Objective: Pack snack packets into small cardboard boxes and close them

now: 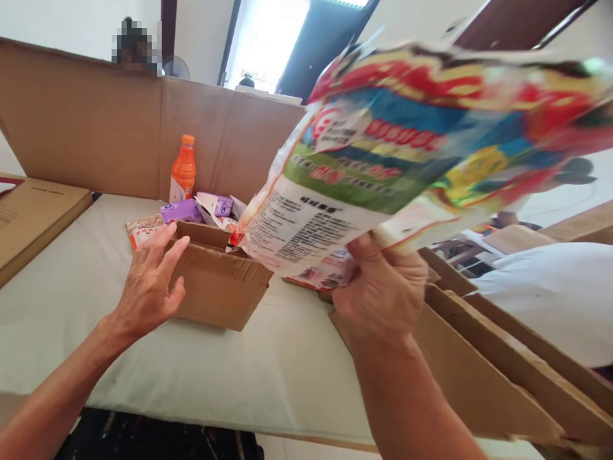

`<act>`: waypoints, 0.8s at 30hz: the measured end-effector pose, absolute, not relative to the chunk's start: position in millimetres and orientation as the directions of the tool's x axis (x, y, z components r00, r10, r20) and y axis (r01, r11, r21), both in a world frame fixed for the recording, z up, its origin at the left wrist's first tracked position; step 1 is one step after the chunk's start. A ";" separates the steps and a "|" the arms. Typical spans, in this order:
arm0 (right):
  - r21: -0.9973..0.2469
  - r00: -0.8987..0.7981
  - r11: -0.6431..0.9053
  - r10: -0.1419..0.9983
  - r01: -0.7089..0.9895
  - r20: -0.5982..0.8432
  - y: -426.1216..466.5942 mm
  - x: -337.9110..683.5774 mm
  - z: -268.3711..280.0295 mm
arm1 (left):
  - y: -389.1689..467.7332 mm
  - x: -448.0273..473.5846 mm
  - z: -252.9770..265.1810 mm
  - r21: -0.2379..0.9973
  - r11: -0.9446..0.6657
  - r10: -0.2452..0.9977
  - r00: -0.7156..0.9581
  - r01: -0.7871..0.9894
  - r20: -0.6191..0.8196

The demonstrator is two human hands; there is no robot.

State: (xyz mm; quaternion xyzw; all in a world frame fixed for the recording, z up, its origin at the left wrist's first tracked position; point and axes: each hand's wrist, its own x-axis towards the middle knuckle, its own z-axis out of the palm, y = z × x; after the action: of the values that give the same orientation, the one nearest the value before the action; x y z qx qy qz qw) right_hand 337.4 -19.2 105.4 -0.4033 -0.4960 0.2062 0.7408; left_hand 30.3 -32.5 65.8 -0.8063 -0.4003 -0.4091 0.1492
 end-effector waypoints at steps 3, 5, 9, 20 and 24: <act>-0.738 0.468 0.670 0.629 0.081 0.621 -23.7 324.5 107.5 | -26.1 28.3 63.0 0.075 -0.669 0.515 0.388 0.739 0.764; -0.724 0.460 0.685 0.619 0.082 0.637 -24.3 318.9 108.5 | -28.8 25.6 60.7 0.065 -0.703 0.513 0.441 0.708 0.736; -0.733 0.367 0.675 0.663 0.084 0.653 -17.6 305.5 104.9 | -40.2 23.0 56.8 0.063 -0.712 0.529 0.476 0.699 0.702; -0.488 -0.370 0.554 0.826 0.675 0.426 -23.0 311.2 147.3 | -47.8 27.4 54.5 0.088 -0.625 0.596 0.401 0.776 0.696; -0.260 -0.482 0.556 0.824 0.790 0.296 -23.1 309.0 160.4 | -49.1 32.6 49.3 0.132 -0.585 0.644 0.359 0.800 0.676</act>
State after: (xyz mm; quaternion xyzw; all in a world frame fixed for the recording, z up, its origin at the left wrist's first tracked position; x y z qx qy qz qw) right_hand 309.0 -23.1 160.4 -0.4693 -0.8598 0.0443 0.1964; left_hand 32.6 -49.1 49.3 -0.8168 -0.4419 -0.3538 0.1108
